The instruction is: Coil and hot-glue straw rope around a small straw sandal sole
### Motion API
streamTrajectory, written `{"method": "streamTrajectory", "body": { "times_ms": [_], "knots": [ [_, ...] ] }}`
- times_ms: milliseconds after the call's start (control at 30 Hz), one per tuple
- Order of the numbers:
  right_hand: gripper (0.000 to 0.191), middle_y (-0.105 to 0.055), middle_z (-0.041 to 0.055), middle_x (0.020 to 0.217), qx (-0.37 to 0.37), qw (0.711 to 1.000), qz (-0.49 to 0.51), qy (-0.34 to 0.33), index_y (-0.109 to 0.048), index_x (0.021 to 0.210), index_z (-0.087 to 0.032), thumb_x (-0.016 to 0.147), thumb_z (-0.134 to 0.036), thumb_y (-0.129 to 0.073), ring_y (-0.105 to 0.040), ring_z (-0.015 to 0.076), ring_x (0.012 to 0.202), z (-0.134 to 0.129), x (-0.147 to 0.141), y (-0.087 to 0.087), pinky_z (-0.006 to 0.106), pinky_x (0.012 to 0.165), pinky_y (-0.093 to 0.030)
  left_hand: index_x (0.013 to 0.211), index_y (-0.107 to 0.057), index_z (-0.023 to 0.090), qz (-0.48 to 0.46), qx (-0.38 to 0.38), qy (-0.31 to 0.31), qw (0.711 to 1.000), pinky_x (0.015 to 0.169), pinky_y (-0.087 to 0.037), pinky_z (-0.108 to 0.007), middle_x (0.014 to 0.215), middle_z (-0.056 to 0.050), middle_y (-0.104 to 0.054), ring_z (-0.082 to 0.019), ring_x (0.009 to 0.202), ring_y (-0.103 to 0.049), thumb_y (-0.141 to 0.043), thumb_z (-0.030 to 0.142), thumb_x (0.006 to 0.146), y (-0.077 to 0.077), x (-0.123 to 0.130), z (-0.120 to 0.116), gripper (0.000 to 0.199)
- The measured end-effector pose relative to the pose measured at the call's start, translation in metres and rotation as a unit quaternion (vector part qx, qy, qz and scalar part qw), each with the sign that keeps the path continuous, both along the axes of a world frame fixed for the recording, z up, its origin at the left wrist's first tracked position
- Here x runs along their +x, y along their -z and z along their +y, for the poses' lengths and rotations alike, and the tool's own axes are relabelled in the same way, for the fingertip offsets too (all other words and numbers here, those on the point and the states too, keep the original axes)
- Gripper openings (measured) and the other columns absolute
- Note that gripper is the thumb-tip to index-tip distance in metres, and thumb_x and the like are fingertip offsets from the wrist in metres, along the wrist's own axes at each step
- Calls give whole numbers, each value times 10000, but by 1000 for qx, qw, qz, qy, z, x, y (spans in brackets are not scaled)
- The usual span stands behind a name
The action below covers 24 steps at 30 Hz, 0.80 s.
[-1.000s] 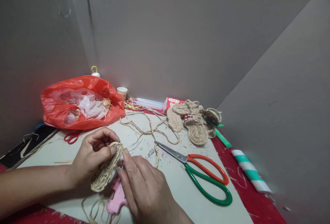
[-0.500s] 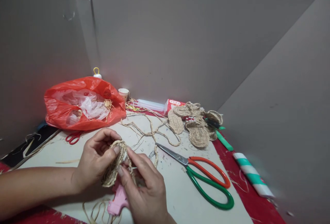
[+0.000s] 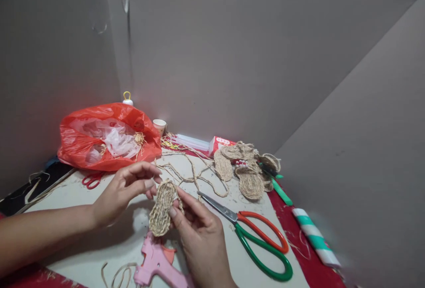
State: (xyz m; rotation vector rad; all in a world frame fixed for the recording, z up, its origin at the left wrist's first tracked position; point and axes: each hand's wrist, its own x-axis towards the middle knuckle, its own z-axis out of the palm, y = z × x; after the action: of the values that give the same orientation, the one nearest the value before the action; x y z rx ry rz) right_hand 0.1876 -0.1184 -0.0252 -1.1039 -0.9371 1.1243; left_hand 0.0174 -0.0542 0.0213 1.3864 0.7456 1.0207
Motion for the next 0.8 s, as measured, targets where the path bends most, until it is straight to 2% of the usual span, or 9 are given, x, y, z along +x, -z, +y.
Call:
{"method": "streamTrajectory", "body": {
  "times_ms": [67,233,300,600,800],
  "knots": [
    [320,-796,13,909,6,1000,2,-2,-769,1025,-312,711,-296,-832,-718,120,730,1,2,-4,161,664,-581,869,-601,145,-3,-22,-11,1000,615,-462,-250,727,15,-588,-103,623,-544,-686,291,770,1,-1,5,195],
    [316,-795,31,867,1,1000,9,-26,-783,990,-293,682,-292,-850,-726,145,749,0,2,-10,183,670,-586,769,-614,130,-50,-87,68,993,632,-466,-252,675,5,-619,-98,604,-565,-737,327,762,13,0,11,232],
    [323,-795,36,868,-4,999,9,-33,-782,998,-297,683,-288,-848,-726,152,746,-1,1,-10,199,670,-591,762,-621,129,-73,-99,77,989,629,-462,-245,684,1,-631,-96,607,-572,-743,334,762,15,1,10,239],
    [308,-795,35,876,17,998,-26,-46,-776,1018,-305,714,-288,-824,-734,165,794,0,4,-10,206,705,-590,743,-658,124,-33,-93,75,992,627,-447,-243,678,-1,-651,-94,600,-559,-788,325,712,8,-1,9,242],
    [294,-793,23,986,31,997,-53,-40,-768,1033,-323,749,-250,-792,-742,147,822,-4,4,-7,180,735,-584,725,-668,126,-46,-139,118,982,618,-431,-237,676,-3,-646,-94,602,-547,-813,347,672,6,-2,12,270]
  ]
}}
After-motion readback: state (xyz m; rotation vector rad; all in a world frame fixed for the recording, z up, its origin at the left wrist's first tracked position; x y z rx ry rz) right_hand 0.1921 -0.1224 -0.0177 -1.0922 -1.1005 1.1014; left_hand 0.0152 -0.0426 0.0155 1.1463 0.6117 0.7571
